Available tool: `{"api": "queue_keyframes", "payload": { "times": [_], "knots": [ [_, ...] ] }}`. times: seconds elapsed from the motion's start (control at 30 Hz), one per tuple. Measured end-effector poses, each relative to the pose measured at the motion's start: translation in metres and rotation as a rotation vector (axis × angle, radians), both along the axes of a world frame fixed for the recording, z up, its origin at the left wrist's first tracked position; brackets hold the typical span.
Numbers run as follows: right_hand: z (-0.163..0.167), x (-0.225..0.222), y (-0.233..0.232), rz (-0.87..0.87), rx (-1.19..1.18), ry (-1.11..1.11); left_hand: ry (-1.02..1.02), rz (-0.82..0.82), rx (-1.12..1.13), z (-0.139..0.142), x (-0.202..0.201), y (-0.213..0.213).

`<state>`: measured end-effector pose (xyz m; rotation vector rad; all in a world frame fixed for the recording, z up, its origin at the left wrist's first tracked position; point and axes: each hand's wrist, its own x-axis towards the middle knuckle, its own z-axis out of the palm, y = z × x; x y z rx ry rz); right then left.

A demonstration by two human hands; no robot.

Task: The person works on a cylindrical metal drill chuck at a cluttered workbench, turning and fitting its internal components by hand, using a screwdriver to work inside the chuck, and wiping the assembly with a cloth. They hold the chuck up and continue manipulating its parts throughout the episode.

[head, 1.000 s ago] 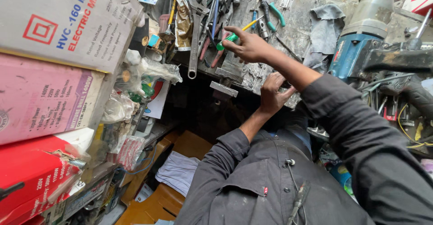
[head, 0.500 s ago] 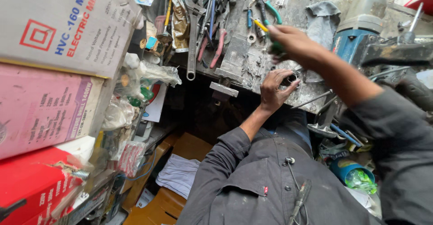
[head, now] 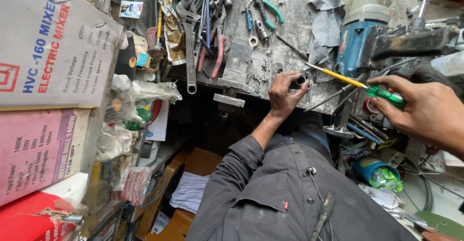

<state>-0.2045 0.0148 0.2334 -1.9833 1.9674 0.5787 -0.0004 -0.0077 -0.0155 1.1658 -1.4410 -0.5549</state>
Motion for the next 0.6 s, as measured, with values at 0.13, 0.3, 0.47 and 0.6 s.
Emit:
{"api": "queue_keyframes", "payload": {
  "times": [0.13, 0.3, 0.47, 0.6],
  "knots": [
    [-0.004, 0.001, 0.007, 0.051, -0.005, 0.008, 0.007, -0.002, 0.005, -0.002, 0.000, 0.000],
    [-0.012, 0.001, 0.006, -0.003, 0.010, -0.067, -0.004, 0.000, 0.004, -0.003, 0.000, 0.001],
    [-0.015, 0.009, 0.000, -0.020, 0.011, -0.094, -0.019, 0.012, 0.005, -0.003, -0.001, 0.001],
    [-0.014, 0.012, -0.003, -0.047, 0.028, -0.088, -0.043, 0.028, -0.006, -0.005, -0.002, 0.001]
  ]
}}
